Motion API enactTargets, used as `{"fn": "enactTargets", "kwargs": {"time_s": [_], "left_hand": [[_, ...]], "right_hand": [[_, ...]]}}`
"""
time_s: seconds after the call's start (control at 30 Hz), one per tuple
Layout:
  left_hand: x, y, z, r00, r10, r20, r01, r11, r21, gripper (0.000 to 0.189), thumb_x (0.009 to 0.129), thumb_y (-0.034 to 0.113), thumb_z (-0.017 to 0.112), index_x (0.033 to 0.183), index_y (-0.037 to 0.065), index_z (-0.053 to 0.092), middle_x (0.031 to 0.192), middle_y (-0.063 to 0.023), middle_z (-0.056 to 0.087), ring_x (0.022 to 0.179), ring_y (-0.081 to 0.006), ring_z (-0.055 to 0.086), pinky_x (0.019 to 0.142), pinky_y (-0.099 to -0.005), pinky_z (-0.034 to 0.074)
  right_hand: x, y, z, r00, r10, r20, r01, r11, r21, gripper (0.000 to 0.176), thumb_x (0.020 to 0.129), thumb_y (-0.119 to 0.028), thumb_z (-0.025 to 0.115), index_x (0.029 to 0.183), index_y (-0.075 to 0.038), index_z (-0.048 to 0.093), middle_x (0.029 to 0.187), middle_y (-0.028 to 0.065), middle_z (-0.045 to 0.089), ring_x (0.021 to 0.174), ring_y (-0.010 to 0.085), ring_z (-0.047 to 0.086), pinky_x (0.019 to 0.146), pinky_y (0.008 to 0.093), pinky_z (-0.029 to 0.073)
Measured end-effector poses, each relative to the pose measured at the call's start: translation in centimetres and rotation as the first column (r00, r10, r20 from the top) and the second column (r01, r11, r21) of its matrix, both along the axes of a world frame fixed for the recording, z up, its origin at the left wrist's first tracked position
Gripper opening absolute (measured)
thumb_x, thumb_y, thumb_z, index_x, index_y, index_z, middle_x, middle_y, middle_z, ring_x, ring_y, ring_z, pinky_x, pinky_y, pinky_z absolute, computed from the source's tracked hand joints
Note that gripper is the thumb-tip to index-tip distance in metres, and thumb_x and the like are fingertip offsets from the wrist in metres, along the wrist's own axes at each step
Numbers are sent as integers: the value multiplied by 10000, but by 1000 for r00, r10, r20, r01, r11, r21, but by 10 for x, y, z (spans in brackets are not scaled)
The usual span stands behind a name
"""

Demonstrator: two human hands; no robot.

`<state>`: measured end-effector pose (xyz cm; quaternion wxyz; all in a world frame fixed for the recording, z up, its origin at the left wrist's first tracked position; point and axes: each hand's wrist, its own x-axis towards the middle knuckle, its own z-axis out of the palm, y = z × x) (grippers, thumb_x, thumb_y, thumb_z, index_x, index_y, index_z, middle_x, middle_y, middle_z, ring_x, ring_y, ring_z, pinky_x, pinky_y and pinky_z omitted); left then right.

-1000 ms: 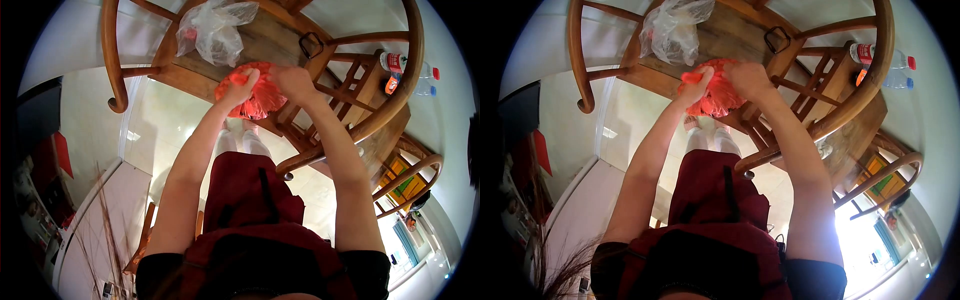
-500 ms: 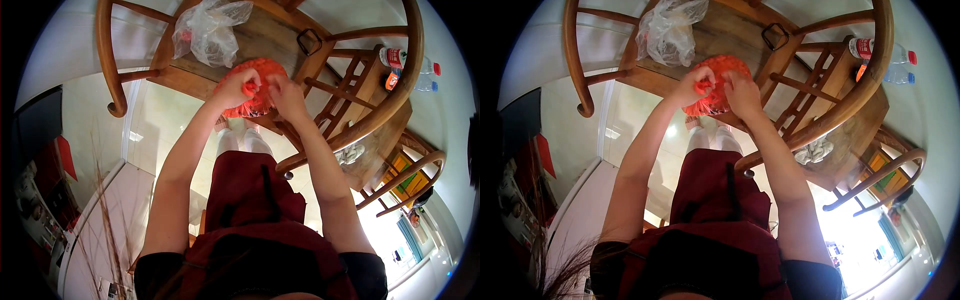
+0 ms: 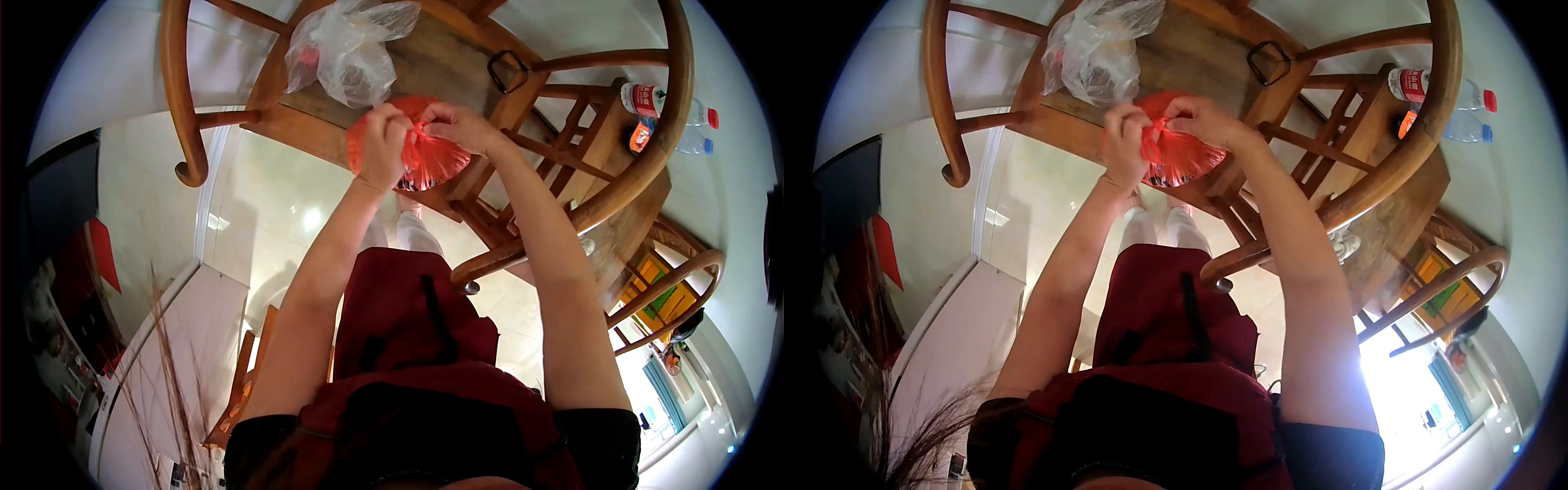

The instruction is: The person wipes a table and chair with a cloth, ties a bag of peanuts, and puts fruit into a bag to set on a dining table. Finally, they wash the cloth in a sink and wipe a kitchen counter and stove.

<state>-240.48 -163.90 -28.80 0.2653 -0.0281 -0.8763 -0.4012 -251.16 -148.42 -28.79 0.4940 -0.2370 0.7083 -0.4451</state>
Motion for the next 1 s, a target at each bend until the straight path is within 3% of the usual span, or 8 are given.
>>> {"fn": "enactTargets", "kwargs": {"time_s": [0.07,0.17,0.27,0.5,0.63,0.87,0.93,1.0], "left_hand": [[-5,-16,13,998,48,43,-40,983,-177,145,735,149,641,796,87,525,875,-81,529,791,-266,524,623,-371,421],[-5,-22,14,983,55,175,12,933,-359,133,732,227,632,762,126,550,879,-78,568,793,-239,530,696,-378,382],[-3,-19,23,952,87,293,37,919,-392,104,722,217,627,763,142,567,831,-50,595,760,-221,534,721,-380,355],[25,3,-7,929,155,335,-44,948,-315,59,742,194,618,733,153,577,686,-5,592,707,-207,529,673,-355,334],[71,17,-49,880,201,431,-125,972,-199,149,800,228,592,682,141,565,624,-26,575,667,-214,526,651,-351,338],[65,11,-45,735,216,643,-283,959,1,251,863,262,542,692,79,563,728,-107,591,727,-255,566,696,-345,405],[59,15,-32,873,136,469,-253,947,197,288,893,261,512,701,50,554,831,-108,596,797,-242,570,731,-321,414],[37,22,-15,943,39,330,-195,868,456,289,915,259,490,755,31,567,901,-86,595,791,-208,558,712,-295,427]], "right_hand": [[1,-8,33,926,42,-375,1,993,114,159,840,-97,534,994,-63,557,936,30,585,945,185,535,823,287,440],[-7,-21,56,349,262,-900,-216,957,195,172,749,-104,560,919,-84,539,888,43,577,900,229,534,775,335,447],[-22,-23,69,28,470,-882,-338,835,434,196,701,-120,564,889,-101,512,861,11,573,887,218,517,769,343,425],[-67,1,18,-177,567,-804,-429,691,582,156,792,-171,540,942,-142,508,797,15,583,898,206,507,762,351,405],[-76,18,-35,-40,810,-585,-266,555,788,203,826,-138,489,1028,-134,506,836,72,634,875,278,605,760,385,447],[-76,28,-22,305,681,-666,57,685,726,242,856,-157,482,1085,-83,493,870,117,650,862,267,625,726,374,499],[-66,18,-12,761,60,-646,199,926,320,201,920,-208,405,1025,-60,493,950,135,630,902,264,613,775,357,485],[-50,-1,2,844,-504,-185,502,863,-59,377,977,-361,318,977,-37,512,1002,141,619,951,255,598,837,366,456]]}}
